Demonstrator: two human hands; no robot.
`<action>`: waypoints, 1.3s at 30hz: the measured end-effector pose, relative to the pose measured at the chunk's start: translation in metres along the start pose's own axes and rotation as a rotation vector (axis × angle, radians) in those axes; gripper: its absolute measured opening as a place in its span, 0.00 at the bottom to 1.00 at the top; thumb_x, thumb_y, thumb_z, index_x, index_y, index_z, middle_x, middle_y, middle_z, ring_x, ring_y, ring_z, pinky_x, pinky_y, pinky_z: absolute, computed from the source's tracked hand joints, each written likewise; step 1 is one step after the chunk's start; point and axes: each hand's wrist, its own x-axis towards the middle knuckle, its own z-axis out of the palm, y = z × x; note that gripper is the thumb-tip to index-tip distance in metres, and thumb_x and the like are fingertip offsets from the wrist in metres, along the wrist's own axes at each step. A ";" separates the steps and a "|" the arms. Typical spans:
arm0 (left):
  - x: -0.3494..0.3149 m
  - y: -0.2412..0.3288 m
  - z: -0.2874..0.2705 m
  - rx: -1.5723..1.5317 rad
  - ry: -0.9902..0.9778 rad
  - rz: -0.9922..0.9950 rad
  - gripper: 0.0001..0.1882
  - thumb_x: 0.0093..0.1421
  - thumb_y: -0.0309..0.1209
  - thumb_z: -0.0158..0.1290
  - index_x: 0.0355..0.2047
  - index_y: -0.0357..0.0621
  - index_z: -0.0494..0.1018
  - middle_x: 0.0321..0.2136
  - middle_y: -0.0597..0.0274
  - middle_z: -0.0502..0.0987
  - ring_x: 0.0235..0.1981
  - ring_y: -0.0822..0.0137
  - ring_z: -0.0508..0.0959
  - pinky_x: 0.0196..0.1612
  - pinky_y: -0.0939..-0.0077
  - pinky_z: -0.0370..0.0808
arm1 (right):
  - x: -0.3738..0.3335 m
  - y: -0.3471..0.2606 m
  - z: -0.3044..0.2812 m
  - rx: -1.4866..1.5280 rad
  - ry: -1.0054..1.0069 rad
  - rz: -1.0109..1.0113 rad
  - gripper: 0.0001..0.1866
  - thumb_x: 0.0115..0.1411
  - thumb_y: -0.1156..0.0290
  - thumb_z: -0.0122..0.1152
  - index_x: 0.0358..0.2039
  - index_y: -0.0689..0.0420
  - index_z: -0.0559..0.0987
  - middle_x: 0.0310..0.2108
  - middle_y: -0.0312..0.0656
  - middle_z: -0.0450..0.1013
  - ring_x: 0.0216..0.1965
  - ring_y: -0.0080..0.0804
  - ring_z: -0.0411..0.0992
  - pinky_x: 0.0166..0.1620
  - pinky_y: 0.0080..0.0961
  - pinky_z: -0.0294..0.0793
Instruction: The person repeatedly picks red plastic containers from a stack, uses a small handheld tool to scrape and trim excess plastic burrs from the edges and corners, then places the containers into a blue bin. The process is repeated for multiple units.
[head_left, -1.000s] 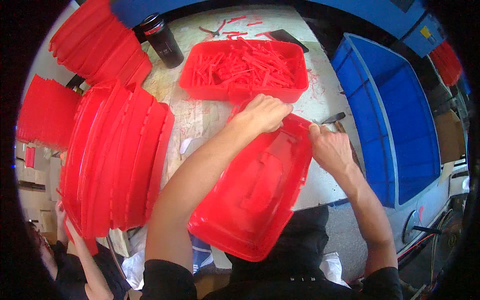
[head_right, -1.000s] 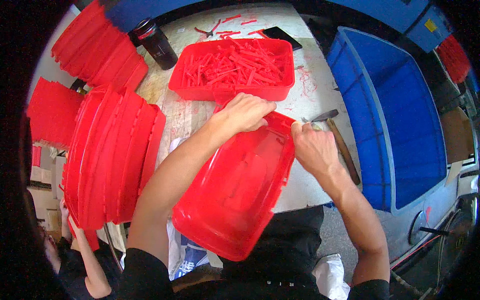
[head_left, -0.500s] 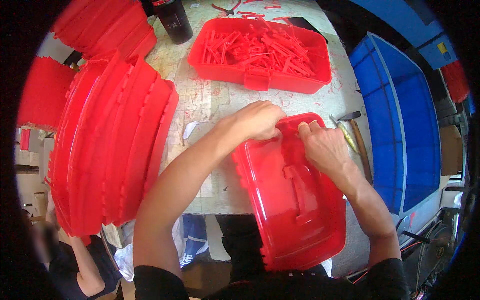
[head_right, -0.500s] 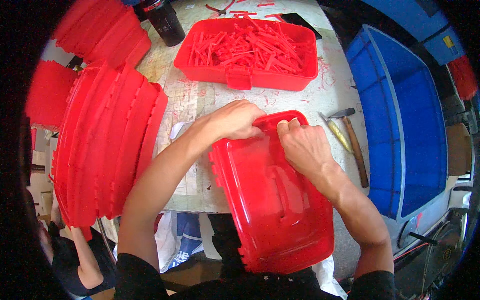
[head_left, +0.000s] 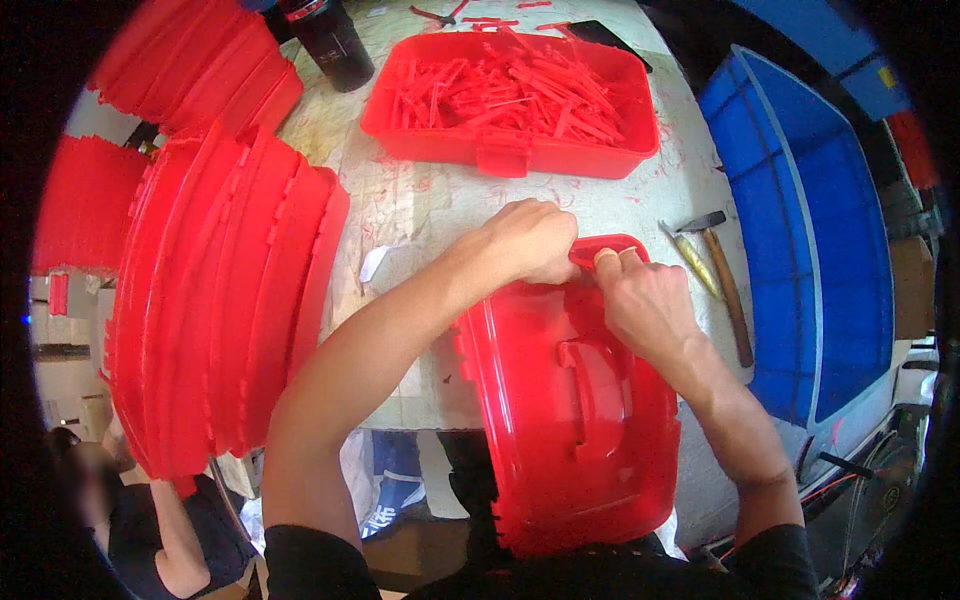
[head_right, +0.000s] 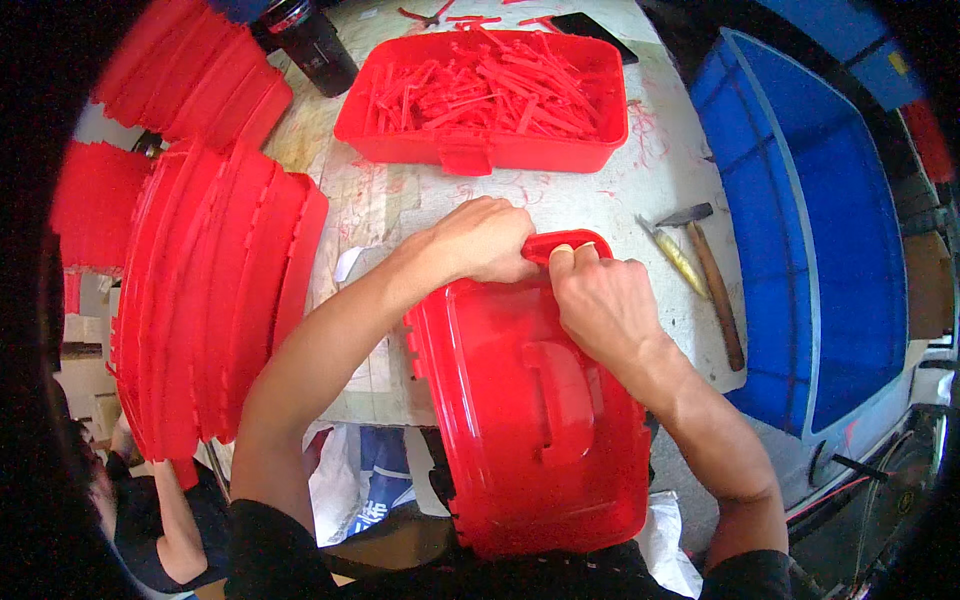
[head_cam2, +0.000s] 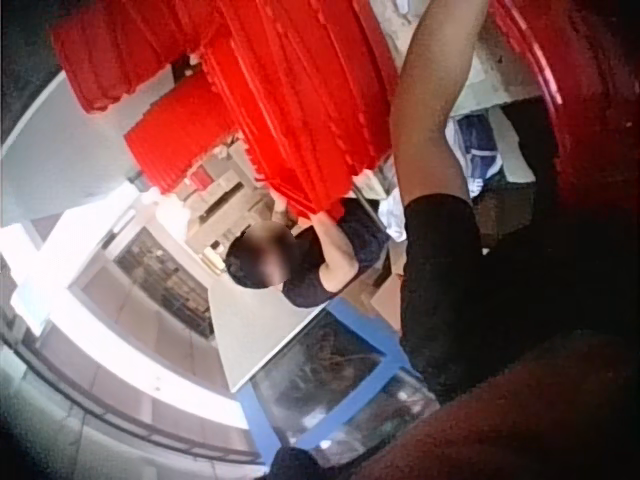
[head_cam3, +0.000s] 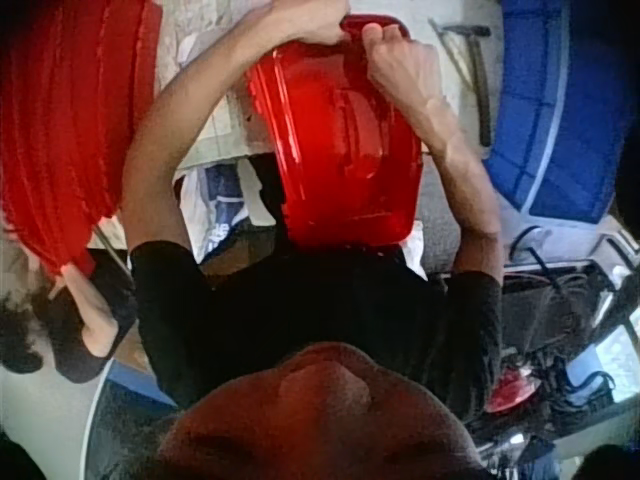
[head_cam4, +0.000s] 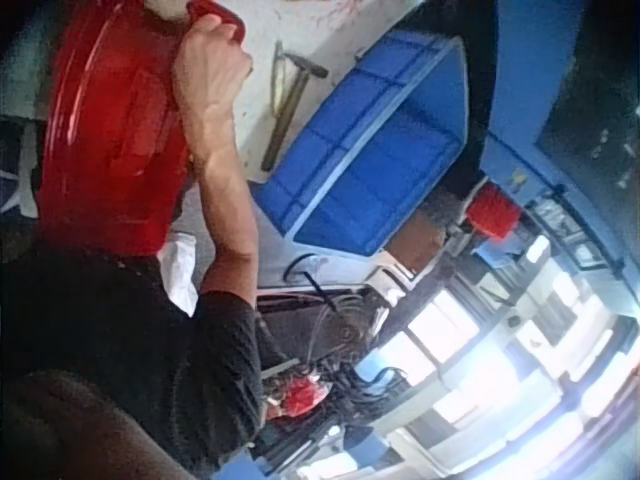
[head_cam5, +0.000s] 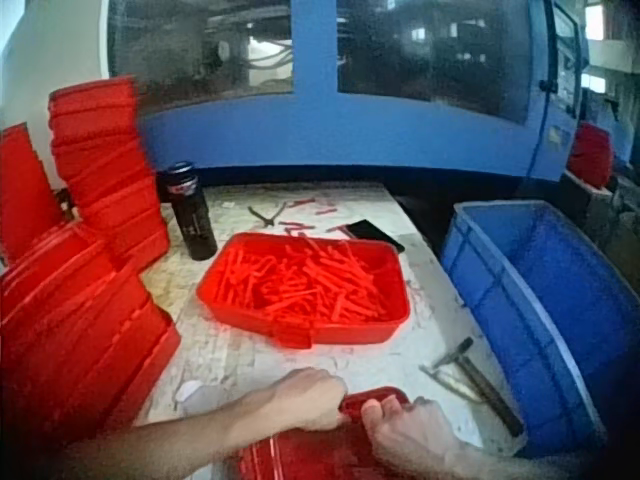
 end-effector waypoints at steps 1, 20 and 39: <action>-0.001 0.002 0.002 0.005 0.015 0.005 0.20 0.49 0.45 0.62 0.30 0.36 0.82 0.30 0.39 0.81 0.36 0.42 0.81 0.40 0.52 0.78 | 0.000 -0.001 -0.001 0.011 -0.012 0.006 0.02 0.56 0.74 0.55 0.30 0.58 0.74 0.26 0.46 0.76 0.24 0.41 0.79 0.26 0.39 0.79; -0.010 0.015 0.005 0.099 0.081 0.044 0.13 0.47 0.35 0.59 0.25 0.35 0.80 0.27 0.36 0.79 0.33 0.39 0.81 0.40 0.50 0.79 | 0.020 0.011 -0.010 1.579 -0.672 0.812 0.12 0.64 0.68 0.49 0.32 0.61 0.79 0.21 0.37 0.69 0.21 0.28 0.66 0.23 0.28 0.66; -0.002 0.004 0.014 0.147 0.177 0.122 0.11 0.45 0.32 0.57 0.20 0.34 0.78 0.24 0.35 0.77 0.29 0.38 0.79 0.36 0.48 0.77 | 0.009 -0.020 0.004 1.606 -0.170 0.904 0.14 0.59 0.72 0.52 0.29 0.69 0.81 0.24 0.50 0.77 0.29 0.37 0.76 0.36 0.38 0.74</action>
